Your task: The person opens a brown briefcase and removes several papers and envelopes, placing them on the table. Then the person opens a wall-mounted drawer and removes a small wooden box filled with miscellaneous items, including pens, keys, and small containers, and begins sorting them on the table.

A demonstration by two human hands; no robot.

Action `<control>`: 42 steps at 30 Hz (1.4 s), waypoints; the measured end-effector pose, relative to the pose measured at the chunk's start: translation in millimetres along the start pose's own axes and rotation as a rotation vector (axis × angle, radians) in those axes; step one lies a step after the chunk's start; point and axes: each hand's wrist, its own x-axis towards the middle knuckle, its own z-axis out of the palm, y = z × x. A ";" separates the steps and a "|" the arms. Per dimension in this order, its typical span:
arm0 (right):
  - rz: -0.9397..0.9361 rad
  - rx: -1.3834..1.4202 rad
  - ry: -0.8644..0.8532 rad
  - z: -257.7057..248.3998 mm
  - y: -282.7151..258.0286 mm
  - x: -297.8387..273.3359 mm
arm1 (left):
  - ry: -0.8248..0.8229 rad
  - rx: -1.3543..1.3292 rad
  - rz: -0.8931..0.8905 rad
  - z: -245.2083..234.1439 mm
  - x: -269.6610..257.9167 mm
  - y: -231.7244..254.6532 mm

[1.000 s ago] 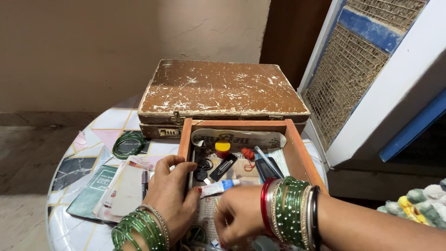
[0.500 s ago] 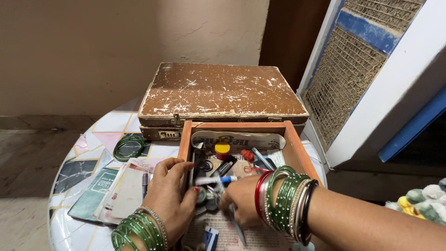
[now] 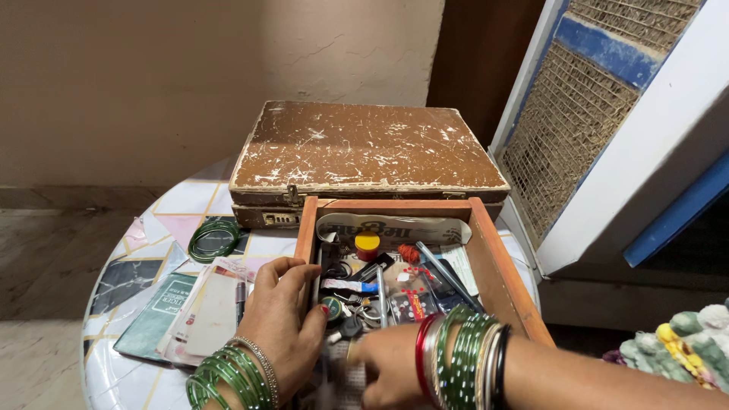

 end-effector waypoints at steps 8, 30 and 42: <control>0.310 0.100 0.409 -48.6 5.6 -15.9 | -0.036 -0.025 -0.021 -0.6 2.0 -0.1; 0.336 1.089 0.449 -72.1 70.7 -11.3 | 0.194 -0.057 0.165 8.7 8.8 -10.7; 0.338 0.740 0.385 -93.6 35.3 -23.3 | -0.093 -0.671 -0.164 44.3 13.3 -9.3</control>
